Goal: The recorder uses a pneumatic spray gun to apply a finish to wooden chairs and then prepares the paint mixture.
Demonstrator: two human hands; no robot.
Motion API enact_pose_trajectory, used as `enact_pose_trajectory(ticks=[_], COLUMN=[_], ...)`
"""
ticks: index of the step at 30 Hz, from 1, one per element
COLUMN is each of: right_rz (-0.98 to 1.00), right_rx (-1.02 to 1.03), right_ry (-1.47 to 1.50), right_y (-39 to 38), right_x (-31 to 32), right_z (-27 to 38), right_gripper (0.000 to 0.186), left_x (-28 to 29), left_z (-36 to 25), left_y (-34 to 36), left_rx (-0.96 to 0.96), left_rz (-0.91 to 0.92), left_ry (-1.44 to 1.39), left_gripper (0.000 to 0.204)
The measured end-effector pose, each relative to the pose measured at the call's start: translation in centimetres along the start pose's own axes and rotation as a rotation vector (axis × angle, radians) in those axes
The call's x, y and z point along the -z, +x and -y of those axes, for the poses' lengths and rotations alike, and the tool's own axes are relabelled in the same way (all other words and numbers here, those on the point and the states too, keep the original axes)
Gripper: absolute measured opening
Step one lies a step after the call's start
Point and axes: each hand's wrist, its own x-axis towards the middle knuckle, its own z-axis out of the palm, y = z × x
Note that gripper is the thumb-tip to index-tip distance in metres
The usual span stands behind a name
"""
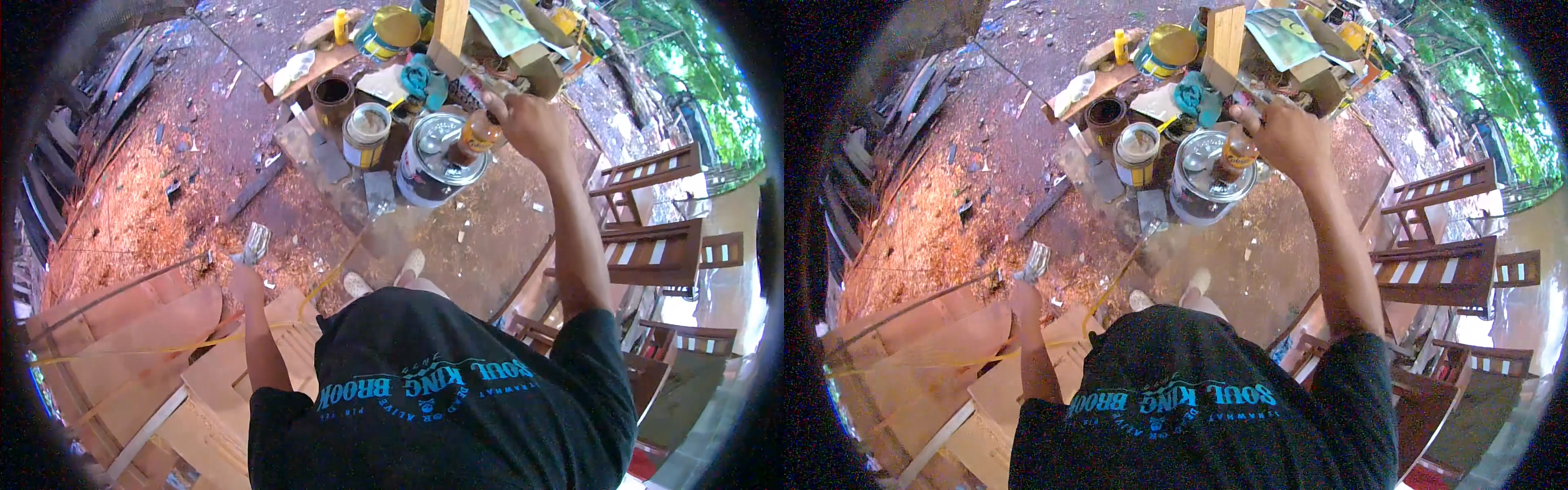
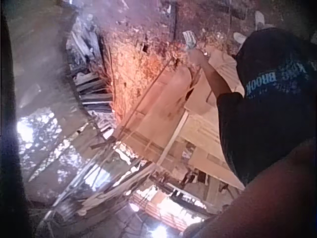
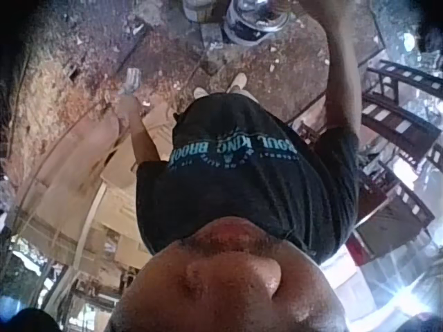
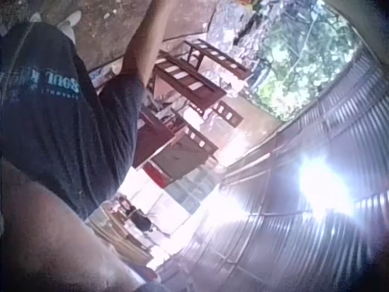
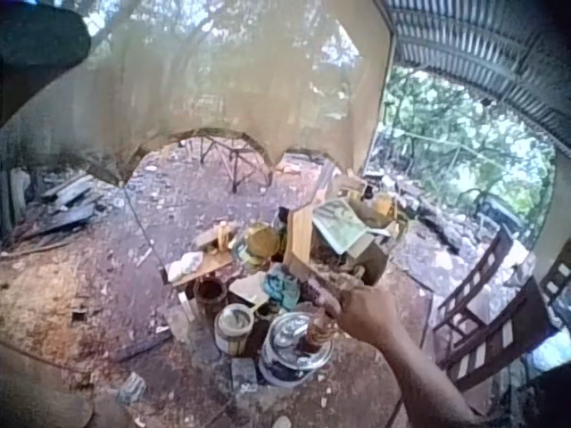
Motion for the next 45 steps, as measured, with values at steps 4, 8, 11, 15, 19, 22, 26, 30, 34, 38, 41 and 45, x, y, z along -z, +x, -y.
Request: enact_pose_trajectory(ticks=[4, 8, 11, 15, 19, 22, 26, 30, 34, 38, 41, 45], right_rz=[0.017, -0.086, -0.083, -0.106, -0.140, -0.211, -0.327, -0.350, -0.174, -0.087, 0.096, 0.183], right_rx=[-0.069, -0.038, -0.092, -0.197, -0.372, -0.338, -0.270, -0.252, -0.167, 0.013, 0.084, 0.134], right_ry=[0.443, 0.920, 1.114, 1.203, 1.127, 1.050, 1.004, 1.017, 1.112, 1.240, 1.151, 1.077], right_y=[-2.0, -4.1, -3.9, -3.8, -3.7, -1.7, 2.4, 8.2, 14.1, 20.4, 24.0, 25.8], right_x=[-2.1, -6.2, -8.7, -9.9, -8.8, -6.6, -8.0, -10.9, -14.9, -21.5, -24.8, -30.1], right_z=[-1.6, -1.4, -0.3, -1.2, -5.7, -10.1, -16.8, -21.7, -23.0, -22.2, -21.2, -23.1], right_gripper=[0.065, 0.081, 0.083, 0.058, 0.048, 0.043, 0.044, 0.049, 0.058, 0.060, 0.062, 0.060], left_x=[-3.1, -2.8, -6.1, -5.4, -2.0, -8.0, -7.7, -5.1, -5.5, -8.5, -7.6, -2.0], left_z=[2.0, 0.4, 2.1, 0.0, -4.7, -0.4, -3.5, -8.0, -10.5, -8.5, -10.6, -18.9], left_y=[-2.3, -3.8, -4.1, -3.7, -6.2, -7.1, -9.1, -12.8, -16.9, -25.6, -30.5, -29.1], left_rx=[-0.038, 0.003, 0.062, 0.198, 0.255, 0.200, 0.405, 0.668, 0.979, 1.021, 1.130, 1.514], left_rz=[-0.102, -0.047, 0.003, 0.158, -0.112, -0.230, -0.153, -0.119, -0.222, -0.176, -0.052, -0.253], left_ry=[-0.047, -0.159, -0.110, -0.297, 0.107, 0.174, -0.124, -0.127, -0.411, -0.191, -0.154, -0.694], left_gripper=[0.021, 0.029, 0.038, 0.046, 0.056, 0.054, 0.043, 0.036, 0.032, 0.031, 0.032, 0.026])
